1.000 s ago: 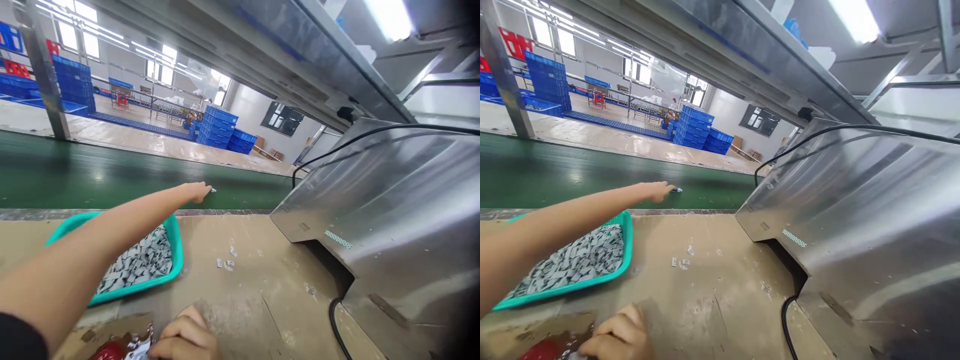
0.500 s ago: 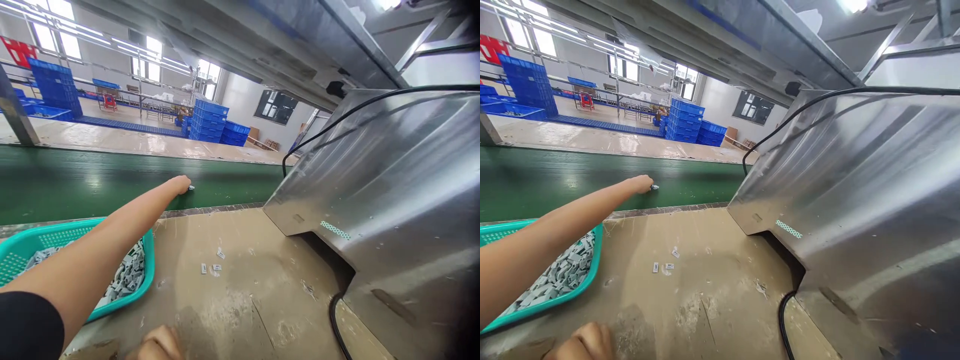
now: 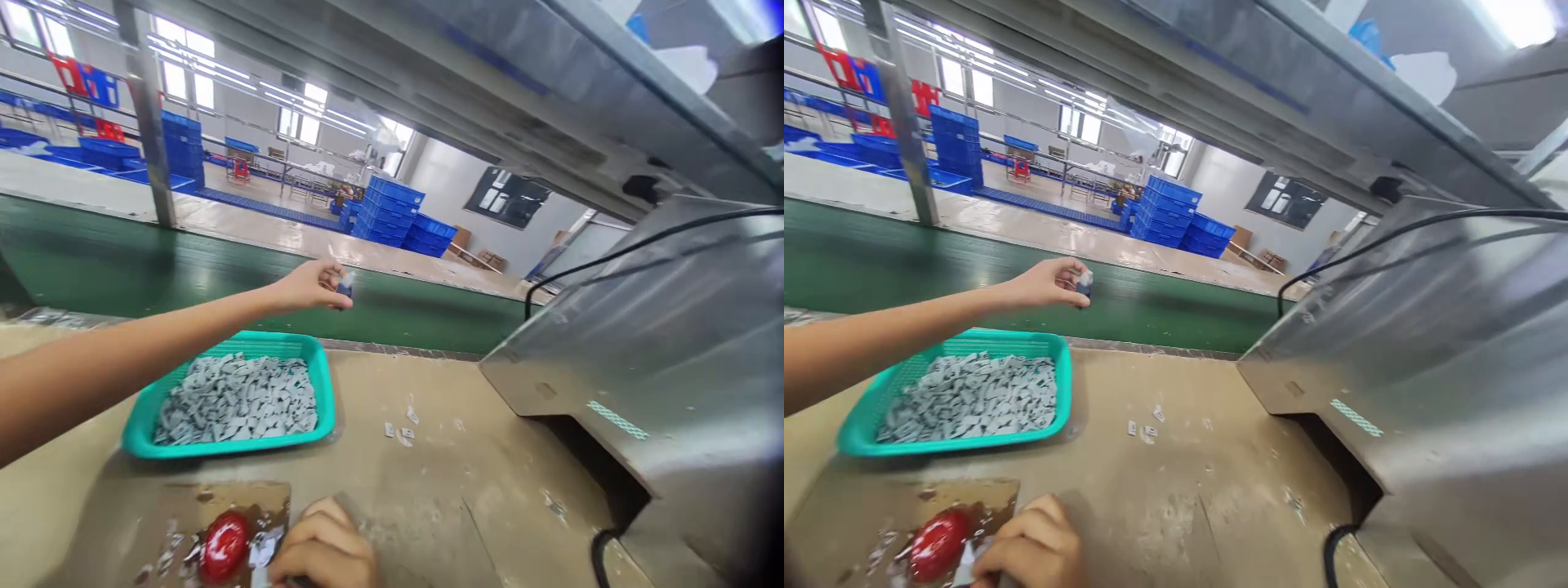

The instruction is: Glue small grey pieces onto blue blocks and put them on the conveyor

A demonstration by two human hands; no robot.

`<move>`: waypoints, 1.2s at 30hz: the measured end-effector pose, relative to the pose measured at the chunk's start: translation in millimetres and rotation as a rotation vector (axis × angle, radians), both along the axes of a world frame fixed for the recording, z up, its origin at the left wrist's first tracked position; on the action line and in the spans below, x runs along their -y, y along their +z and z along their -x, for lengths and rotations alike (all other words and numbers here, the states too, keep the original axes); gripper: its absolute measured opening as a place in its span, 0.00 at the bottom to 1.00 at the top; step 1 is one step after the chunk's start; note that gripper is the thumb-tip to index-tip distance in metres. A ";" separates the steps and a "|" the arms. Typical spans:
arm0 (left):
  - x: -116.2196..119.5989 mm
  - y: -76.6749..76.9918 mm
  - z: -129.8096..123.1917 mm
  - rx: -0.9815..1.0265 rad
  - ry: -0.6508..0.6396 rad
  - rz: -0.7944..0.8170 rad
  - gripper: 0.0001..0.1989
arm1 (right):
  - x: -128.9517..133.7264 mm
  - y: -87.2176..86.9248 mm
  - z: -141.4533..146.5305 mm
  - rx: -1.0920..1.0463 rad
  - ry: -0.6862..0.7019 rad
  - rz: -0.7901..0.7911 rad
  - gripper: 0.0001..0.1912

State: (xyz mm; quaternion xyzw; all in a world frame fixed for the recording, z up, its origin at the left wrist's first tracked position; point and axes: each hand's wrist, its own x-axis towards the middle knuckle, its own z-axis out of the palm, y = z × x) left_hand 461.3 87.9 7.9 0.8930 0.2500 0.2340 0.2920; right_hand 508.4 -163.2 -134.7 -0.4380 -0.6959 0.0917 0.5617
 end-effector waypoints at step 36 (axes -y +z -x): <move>116.4 -17.4 130.8 0.559 0.038 0.373 0.08 | -63.9 136.7 33.8 -0.070 0.010 0.050 0.11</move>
